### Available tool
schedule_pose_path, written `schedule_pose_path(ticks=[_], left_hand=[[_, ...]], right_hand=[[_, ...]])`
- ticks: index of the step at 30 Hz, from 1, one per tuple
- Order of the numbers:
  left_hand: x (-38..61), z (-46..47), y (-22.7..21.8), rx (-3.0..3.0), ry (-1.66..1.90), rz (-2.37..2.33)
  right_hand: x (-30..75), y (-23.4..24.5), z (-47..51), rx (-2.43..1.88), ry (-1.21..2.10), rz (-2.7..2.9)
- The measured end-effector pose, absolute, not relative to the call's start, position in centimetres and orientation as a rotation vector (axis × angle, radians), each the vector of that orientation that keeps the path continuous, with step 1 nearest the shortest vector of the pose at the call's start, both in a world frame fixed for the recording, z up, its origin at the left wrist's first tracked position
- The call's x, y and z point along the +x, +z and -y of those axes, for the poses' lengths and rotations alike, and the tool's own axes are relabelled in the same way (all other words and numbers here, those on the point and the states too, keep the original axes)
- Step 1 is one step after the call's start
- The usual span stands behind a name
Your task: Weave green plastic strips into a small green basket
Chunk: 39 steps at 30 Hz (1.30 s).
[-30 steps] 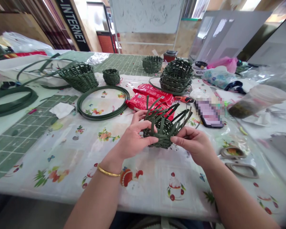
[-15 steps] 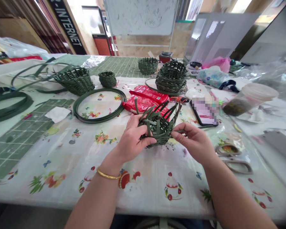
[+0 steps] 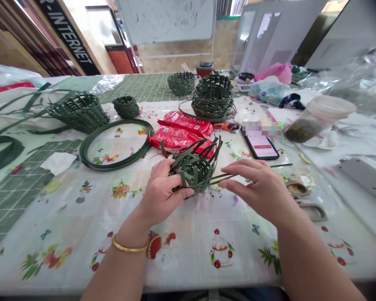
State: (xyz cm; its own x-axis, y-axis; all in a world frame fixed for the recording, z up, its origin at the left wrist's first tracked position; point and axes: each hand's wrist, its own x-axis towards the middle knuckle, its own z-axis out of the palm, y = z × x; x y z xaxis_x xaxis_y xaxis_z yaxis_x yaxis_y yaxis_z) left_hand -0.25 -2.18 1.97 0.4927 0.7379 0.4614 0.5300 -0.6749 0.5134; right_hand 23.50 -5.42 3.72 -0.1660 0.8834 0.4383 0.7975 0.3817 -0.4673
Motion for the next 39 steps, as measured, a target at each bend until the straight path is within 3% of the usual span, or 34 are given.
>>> schedule_pose_path(ticks=[4, 12, 20, 28, 31, 35, 39], left_hand=[[-0.3, 2.1, 1.9, 2.437, 0.951, -1.046], [0.0, 2.2, 1.3, 2.643, 0.985, -0.951], [1.7, 3.1, 1.5, 2.686, 1.09, -0.766], [0.7, 2.2, 0.6, 2.218, 1.505, -0.923], [0.2, 1.7, 0.6, 2.058, 1.658, -0.952], [0.1, 1.8, 0.8, 2.127, 1.578, -0.894], [0.4, 2.2, 0.6, 2.259, 1.428, -0.823]], right_hand=[[24.2, 3.8, 5.5, -1.543, -0.081, 2.124], [23.8, 4.5, 6.0, -1.572, -0.093, 2.273], [22.4, 5.3, 7.0, -0.959, -0.388, 1.967], [22.1, 6.0, 8.1, -0.682, 0.144, 2.037], [22.5, 5.6, 7.7, -0.874, 0.56, 1.957], [23.0, 4.5, 6.2, -1.1, 1.165, 1.888], [22.9, 3.7, 5.3, -1.301, 1.034, 1.731]])
